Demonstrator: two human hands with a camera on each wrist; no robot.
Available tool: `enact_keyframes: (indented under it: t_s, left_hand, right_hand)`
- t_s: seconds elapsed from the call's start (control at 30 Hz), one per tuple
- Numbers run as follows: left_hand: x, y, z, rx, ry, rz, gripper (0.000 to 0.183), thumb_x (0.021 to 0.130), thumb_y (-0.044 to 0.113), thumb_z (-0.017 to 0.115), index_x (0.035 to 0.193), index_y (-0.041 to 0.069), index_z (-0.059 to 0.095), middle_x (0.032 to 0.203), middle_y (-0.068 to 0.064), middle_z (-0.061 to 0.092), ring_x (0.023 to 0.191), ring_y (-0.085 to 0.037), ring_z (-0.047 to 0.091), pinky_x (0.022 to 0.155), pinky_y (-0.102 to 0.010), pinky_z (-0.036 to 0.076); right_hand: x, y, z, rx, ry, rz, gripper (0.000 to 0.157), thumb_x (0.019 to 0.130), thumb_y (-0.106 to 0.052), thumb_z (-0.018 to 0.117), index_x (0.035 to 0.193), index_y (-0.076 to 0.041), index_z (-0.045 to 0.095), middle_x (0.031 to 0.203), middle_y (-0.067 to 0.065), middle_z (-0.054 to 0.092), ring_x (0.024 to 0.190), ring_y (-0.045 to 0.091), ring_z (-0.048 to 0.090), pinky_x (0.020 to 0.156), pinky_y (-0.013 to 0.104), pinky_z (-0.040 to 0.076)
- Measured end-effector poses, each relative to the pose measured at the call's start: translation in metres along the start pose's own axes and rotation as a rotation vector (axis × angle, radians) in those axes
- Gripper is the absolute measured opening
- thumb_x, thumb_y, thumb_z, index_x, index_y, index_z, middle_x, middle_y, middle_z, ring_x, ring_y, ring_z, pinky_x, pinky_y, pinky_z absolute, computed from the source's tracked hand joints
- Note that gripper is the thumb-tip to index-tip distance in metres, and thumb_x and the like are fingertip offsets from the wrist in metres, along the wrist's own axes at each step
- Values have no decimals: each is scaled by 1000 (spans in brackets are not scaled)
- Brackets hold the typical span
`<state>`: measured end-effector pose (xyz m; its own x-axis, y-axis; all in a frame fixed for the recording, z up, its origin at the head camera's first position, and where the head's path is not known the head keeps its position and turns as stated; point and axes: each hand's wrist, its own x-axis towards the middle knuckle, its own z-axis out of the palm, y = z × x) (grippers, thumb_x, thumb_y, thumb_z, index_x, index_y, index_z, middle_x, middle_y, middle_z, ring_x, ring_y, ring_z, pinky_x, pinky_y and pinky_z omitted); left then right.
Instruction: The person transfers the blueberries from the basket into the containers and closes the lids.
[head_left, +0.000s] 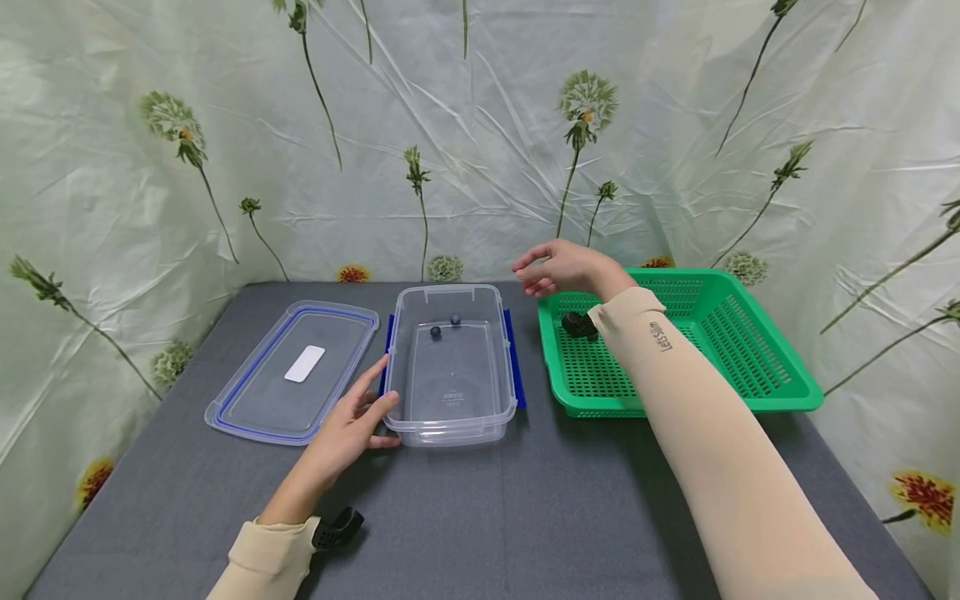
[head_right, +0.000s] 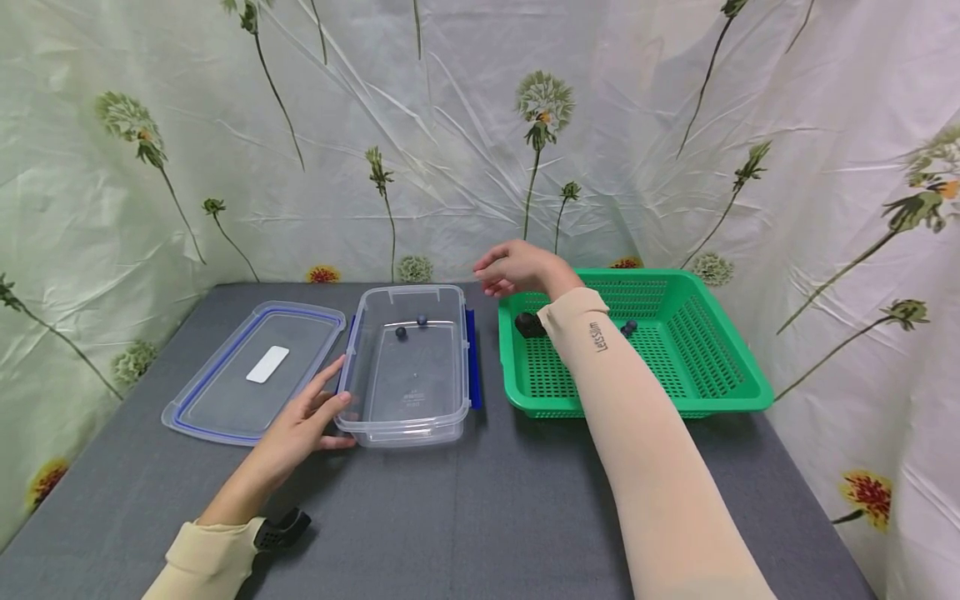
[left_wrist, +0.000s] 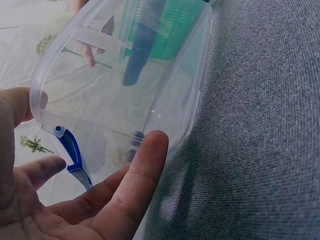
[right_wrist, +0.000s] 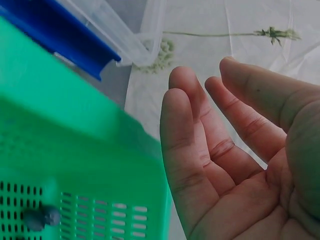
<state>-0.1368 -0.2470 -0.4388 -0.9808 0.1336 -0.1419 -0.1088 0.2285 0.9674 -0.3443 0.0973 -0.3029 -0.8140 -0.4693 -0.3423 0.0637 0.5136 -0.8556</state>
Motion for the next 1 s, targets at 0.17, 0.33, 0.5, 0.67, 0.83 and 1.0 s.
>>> enact_keyframes:
  t_s: [0.17, 0.33, 0.5, 0.67, 0.83, 1.0]
  left_hand:
    - [0, 1, 0, 8, 2, -3, 68, 114, 35, 56, 172, 39, 21, 164, -36, 35, 144, -55, 49, 86, -44, 70]
    - [-1, 1, 0, 12, -1, -8, 68, 114, 35, 56, 172, 39, 21, 165, -35, 34, 144, -55, 49, 86, -44, 70]
    - [-1, 1, 0, 16, -3, -8, 68, 114, 35, 56, 172, 39, 20, 165, -35, 33, 144, -56, 48, 86, -44, 70]
    - [-1, 1, 0, 16, -3, -5, 68, 114, 35, 56, 172, 39, 20, 165, -36, 33, 145, -55, 48, 86, -44, 70]
    - [-1, 1, 0, 15, -2, -2, 68, 114, 35, 56, 172, 39, 21, 163, -35, 35, 144, -54, 49, 86, -43, 70]
    - [-1, 2, 0, 15, -4, 1, 68, 114, 35, 56, 172, 39, 20, 165, -36, 33, 144, -54, 48, 86, -43, 70]
  right_hand:
    - [-5, 6, -9, 7, 12, -7, 38, 111, -13, 61, 145, 2, 58, 101, 5, 71, 90, 16, 70, 82, 25, 63]
    - [-8, 12, -15, 6, 15, -16, 39, 111, -14, 60, 146, 3, 57, 103, 8, 73, 89, 15, 71, 80, 23, 63]
    - [-10, 19, -21, 10, 23, -15, 40, 111, -14, 60, 147, 4, 56, 105, 10, 74, 85, 11, 70, 79, 23, 62]
    - [-13, 27, -27, -6, 44, 16, 40, 112, -16, 60, 147, 2, 57, 110, 12, 75, 86, 11, 71, 82, 25, 64]
    - [-18, 34, -32, 1, 54, 53, 43, 112, -17, 60, 149, 3, 55, 112, 12, 74, 88, 12, 72, 86, 27, 65]
    - [-20, 45, -37, 8, 47, 69, 47, 112, -17, 59, 152, 6, 51, 106, 7, 74, 86, 10, 71, 85, 26, 64]
